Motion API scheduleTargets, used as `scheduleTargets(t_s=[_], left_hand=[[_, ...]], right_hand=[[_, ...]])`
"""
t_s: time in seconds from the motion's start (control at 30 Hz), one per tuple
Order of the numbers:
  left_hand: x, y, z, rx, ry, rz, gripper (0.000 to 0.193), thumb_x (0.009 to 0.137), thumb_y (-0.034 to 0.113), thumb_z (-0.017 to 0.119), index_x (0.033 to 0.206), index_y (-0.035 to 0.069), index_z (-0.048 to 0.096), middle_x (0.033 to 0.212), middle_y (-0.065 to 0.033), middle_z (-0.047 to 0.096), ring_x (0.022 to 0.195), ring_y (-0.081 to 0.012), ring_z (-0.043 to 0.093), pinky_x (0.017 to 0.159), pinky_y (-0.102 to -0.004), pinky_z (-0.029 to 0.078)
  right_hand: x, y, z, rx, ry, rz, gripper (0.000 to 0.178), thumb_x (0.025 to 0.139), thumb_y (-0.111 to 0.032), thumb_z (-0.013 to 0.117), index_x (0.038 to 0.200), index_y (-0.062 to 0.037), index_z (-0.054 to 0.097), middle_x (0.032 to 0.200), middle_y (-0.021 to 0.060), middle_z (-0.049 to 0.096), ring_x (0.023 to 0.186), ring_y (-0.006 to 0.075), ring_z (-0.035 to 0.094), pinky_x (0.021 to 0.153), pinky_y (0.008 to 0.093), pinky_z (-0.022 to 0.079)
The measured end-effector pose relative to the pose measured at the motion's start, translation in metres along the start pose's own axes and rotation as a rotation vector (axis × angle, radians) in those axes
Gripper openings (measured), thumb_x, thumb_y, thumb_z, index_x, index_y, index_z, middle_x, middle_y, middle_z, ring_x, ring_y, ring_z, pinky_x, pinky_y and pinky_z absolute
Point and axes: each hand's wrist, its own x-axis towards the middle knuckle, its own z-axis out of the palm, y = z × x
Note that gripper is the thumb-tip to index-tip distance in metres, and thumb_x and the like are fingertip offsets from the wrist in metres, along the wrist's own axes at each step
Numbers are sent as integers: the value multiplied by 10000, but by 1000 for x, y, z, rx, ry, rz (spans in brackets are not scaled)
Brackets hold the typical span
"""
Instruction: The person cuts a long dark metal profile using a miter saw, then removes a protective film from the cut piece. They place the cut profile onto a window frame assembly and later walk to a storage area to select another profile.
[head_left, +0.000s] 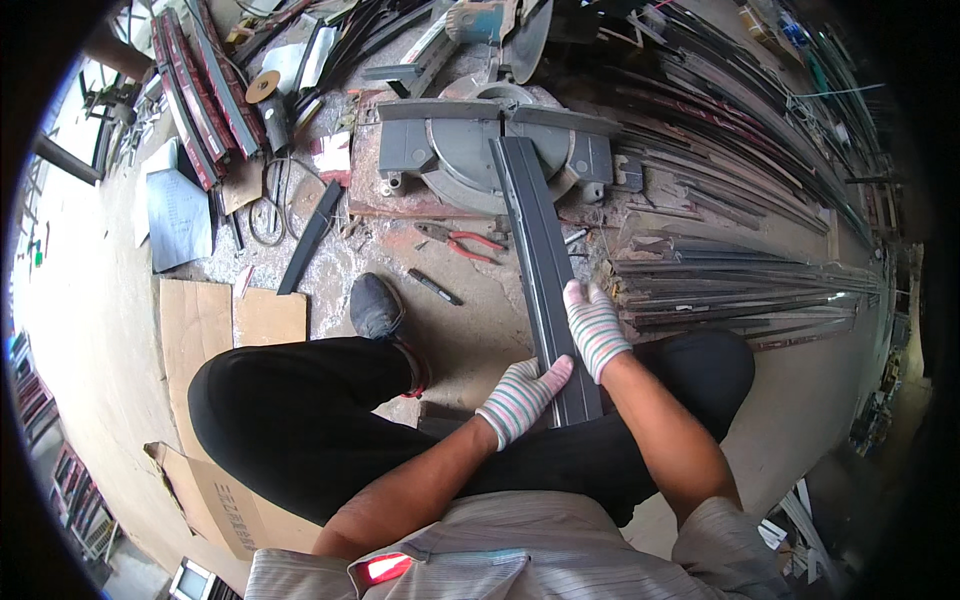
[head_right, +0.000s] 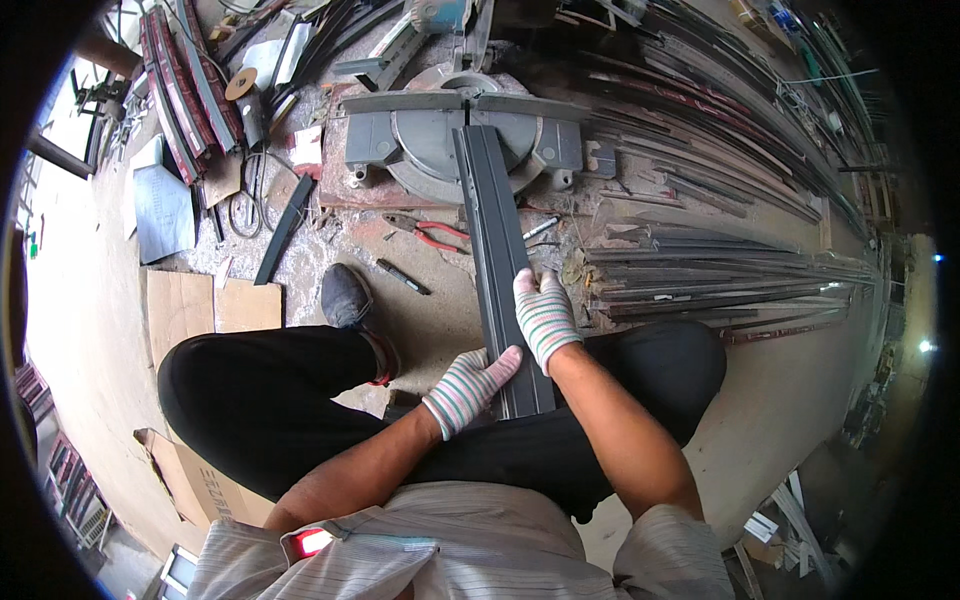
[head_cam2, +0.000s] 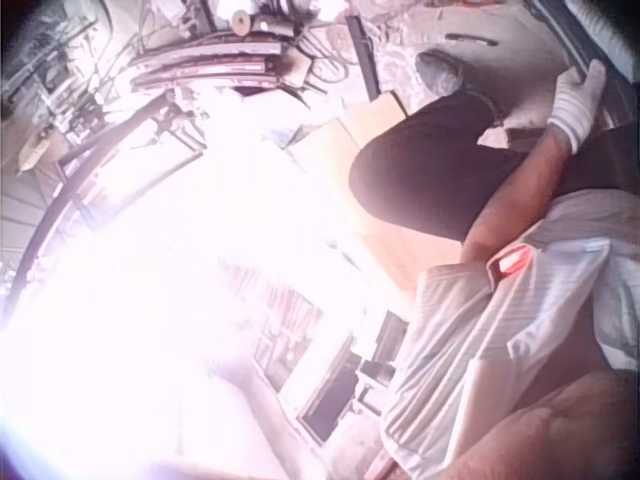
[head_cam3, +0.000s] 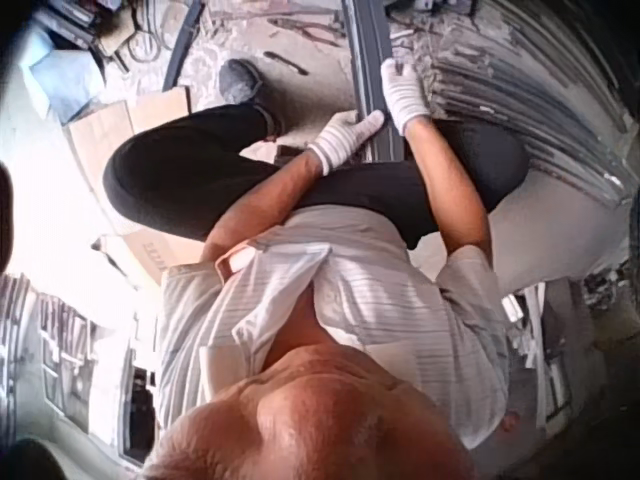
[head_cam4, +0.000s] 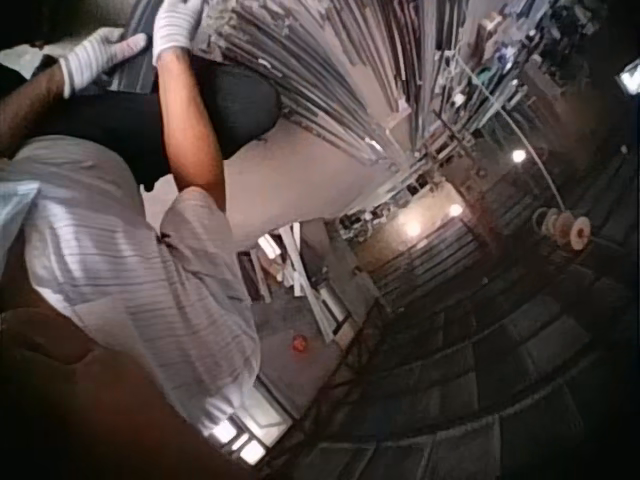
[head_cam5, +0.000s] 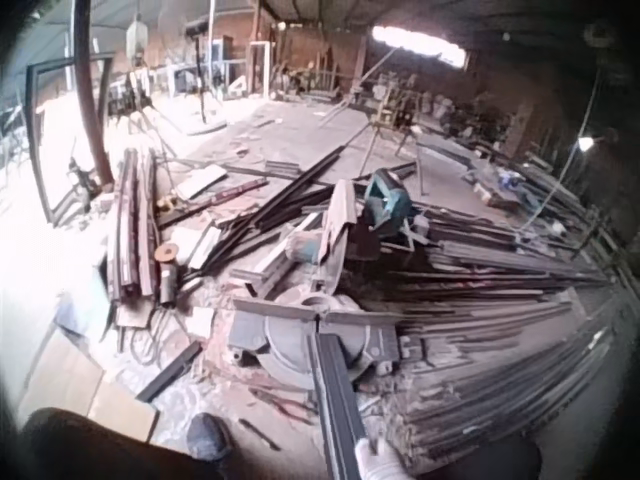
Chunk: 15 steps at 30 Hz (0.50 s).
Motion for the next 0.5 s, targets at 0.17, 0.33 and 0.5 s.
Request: scheduleTargets(t_s=[0.17, 0.33, 0.5], left_hand=[[-14, 3, 14, 68, -31, -30, 405, 1014, 375, 594, 1027, -24, 663, 867, -34, 699, 742, -93, 602, 677, -271, 530], [2, -31, -9, -111, -325, 138, 341, 1058, 327, 498, 1066, 25, 658, 889, -110, 724, 754, -174, 686, 664, -291, 561], [-5, -36, -15, -64, -337, 221, 331, 1059, 313, 501, 1080, 21, 656, 887, -102, 721, 757, -158, 676, 680, -278, 549]], right_hand=[[0, 8, -23, -177, -101, 36, 338, 1019, -324, 503, 1054, -20, 647, 849, 55, 617, 777, 159, 529, 776, 346, 479], [-17, -15, -42, 12, -221, 72, 319, 1018, -321, 522, 1021, -27, 646, 803, 2, 552, 732, 112, 456, 694, 308, 442], [-28, -19, -43, 95, -322, 19, 279, 1012, -256, 522, 1057, -22, 668, 889, 18, 632, 816, 110, 523, 785, 303, 479]])
